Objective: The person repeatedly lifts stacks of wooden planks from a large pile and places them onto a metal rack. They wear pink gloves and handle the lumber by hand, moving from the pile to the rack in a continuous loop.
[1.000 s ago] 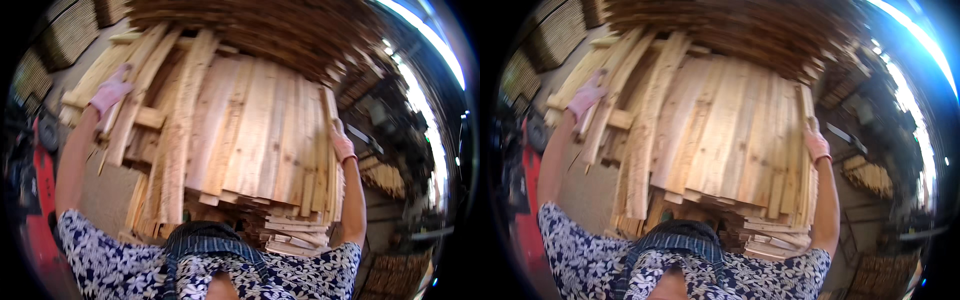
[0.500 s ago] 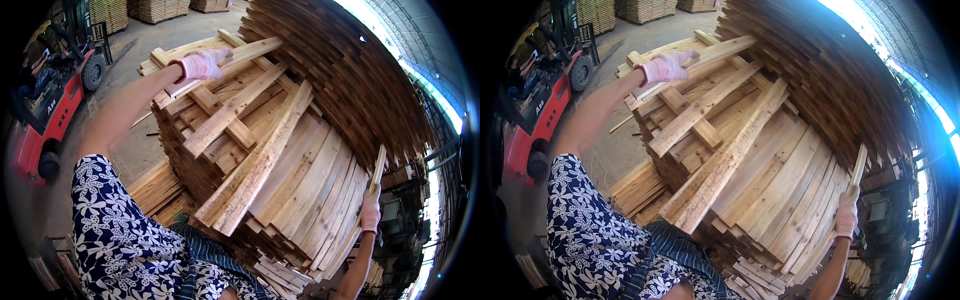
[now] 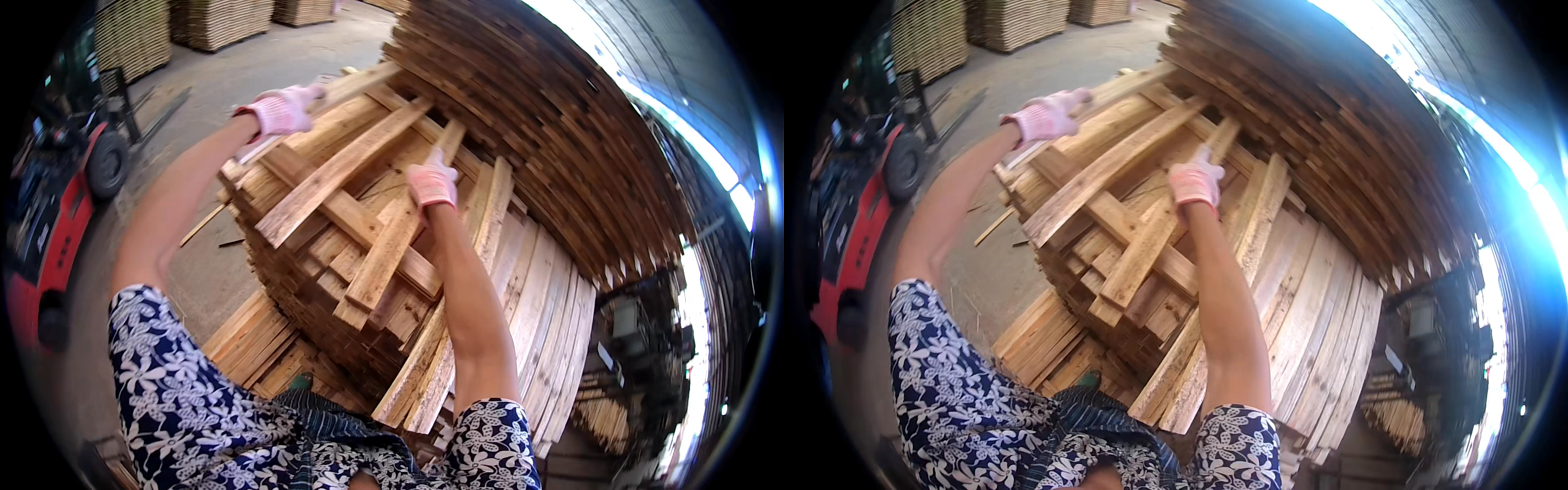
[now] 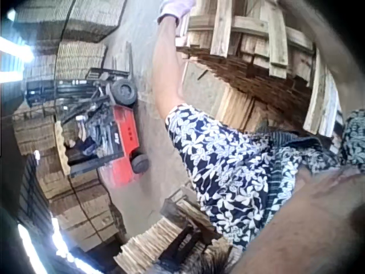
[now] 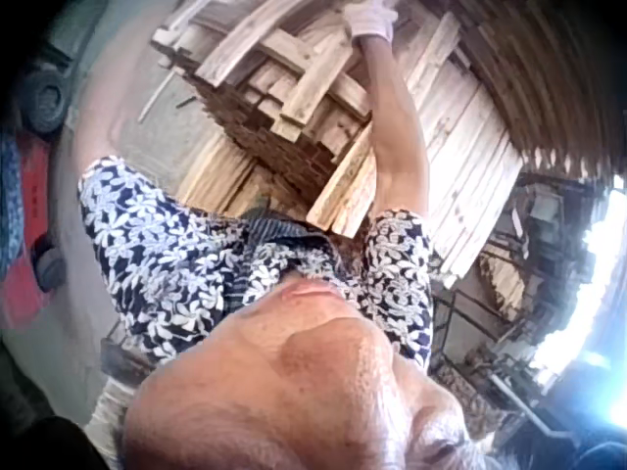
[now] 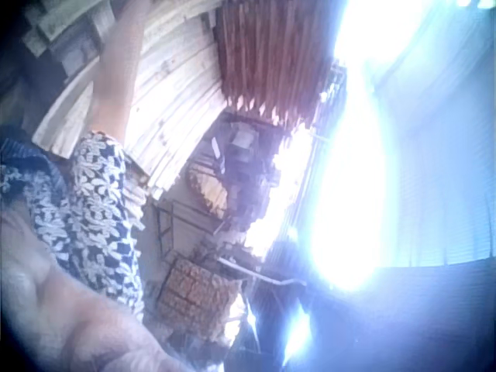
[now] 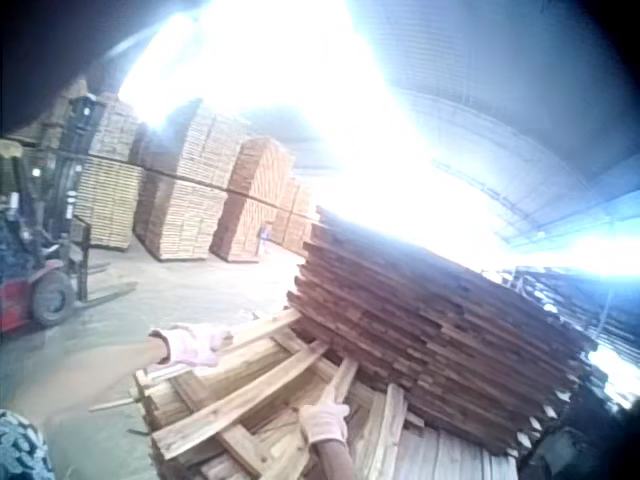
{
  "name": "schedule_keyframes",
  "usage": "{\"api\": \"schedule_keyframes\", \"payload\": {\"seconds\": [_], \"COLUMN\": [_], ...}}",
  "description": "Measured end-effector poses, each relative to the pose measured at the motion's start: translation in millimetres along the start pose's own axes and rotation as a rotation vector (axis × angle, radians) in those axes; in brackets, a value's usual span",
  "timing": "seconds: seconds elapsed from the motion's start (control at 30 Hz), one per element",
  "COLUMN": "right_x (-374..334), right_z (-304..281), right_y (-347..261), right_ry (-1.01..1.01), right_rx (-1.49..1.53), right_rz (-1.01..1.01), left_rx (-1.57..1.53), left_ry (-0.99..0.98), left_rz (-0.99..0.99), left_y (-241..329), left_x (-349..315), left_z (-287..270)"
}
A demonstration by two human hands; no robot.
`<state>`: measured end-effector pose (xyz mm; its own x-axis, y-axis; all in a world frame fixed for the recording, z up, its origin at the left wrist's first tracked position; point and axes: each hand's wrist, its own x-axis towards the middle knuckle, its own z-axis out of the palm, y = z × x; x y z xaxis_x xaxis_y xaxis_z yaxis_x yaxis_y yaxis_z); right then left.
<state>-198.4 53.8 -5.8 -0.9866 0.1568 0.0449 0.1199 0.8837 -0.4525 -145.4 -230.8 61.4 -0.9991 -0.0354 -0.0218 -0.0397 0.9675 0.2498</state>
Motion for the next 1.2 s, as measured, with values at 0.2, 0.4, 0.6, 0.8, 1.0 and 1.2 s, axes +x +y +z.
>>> {"api": "schedule_keyframes", "payload": {"seconds": [0.2,0.4,0.6,0.8,1.0,1.2], "right_x": [8.8,-60.3,-81.8,-78.4,-88.0,-82.4], "right_z": [-11.5,-110.9,-100.1,-90.6,-151.1,-225.4], "right_y": [9.5,29.1,83.1,80.7,102.8,127.1], "right_ry": [-0.141,0.110,-0.194,-0.193,-0.279,-0.439], "right_rx": [-0.524,-0.372,-0.249,-0.507,0.082,0.549], "right_rz": [-0.414,-0.221,0.173,0.014,-0.056,-0.249], "left_rx": [-0.080,-0.093,-0.121,-0.155,-0.229,-0.862], "left_ry": [-0.046,-0.012,-0.026,-0.046,-0.003,0.430], "left_rz": [-0.174,-0.092,-0.083,-0.041,0.090,0.054], "left_y": [-5.6,-37.9,-38.0,-27.8,-59.2,-9.1], "left_x": [-19.5,-6.6,-5.9,-6.9,21.9,23.8], "left_z": [13.9,25.1,28.2,22.6,32.8,32.7]}}
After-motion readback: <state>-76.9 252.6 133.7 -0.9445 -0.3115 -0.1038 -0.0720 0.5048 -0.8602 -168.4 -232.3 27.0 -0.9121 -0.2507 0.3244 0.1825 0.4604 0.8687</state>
